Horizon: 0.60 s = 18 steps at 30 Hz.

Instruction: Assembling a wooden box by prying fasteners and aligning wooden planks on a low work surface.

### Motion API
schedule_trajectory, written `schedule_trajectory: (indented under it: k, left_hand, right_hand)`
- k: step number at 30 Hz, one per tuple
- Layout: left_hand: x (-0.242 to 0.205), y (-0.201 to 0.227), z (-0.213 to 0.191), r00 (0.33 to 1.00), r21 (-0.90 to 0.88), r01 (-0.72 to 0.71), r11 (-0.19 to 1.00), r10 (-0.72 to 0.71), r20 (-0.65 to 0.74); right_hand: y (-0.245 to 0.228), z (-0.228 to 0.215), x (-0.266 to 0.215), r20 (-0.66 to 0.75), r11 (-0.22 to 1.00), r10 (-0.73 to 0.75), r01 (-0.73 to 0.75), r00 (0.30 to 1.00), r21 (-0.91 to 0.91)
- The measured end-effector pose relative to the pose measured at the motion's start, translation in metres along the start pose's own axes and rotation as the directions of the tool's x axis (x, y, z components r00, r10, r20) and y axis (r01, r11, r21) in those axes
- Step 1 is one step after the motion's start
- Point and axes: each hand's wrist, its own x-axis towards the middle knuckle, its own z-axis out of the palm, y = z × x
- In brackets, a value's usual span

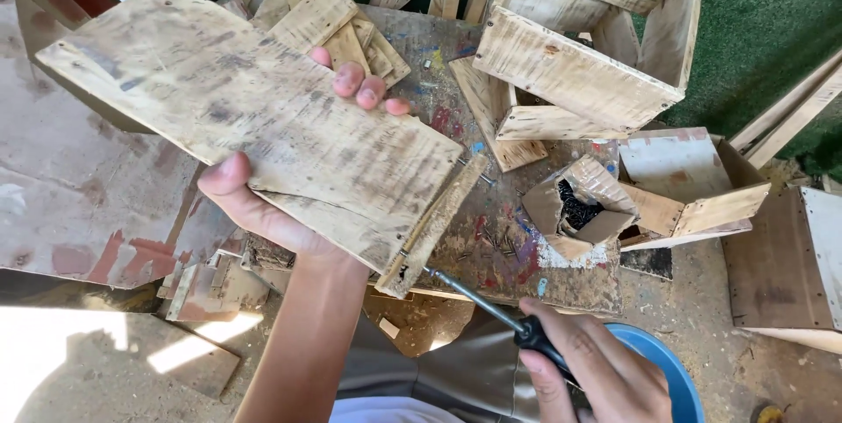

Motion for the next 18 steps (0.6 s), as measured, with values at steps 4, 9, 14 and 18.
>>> schedule_trajectory:
  k: [4,9,14,18]
  left_hand:
    - [-0.001,-0.002,0.005,1.0,-0.012,0.01,1.0,-0.01,-0.001]
    - [-0.002,-0.001,0.006,0.999,0.015,0.006,1.0,-0.006,-0.033]
    - [-0.003,0.002,0.007,0.999,0.038,0.039,0.999,-0.038,-0.01]
    - [-0.002,0.005,0.009,0.999,0.062,0.013,0.998,-0.011,-0.04]
  right_hand:
    - [0.005,0.002,-0.005,0.009,0.999,-0.034,0.034,0.999,0.015]
    - [0.003,-0.001,-0.003,0.0,0.997,-0.047,0.047,0.999,-0.055]
    - [-0.005,-0.004,-0.004,0.093,0.989,0.014,0.0,0.996,-0.147]
    - [0.027,0.005,-0.015,0.01,0.994,-0.105,0.104,0.994,0.025]
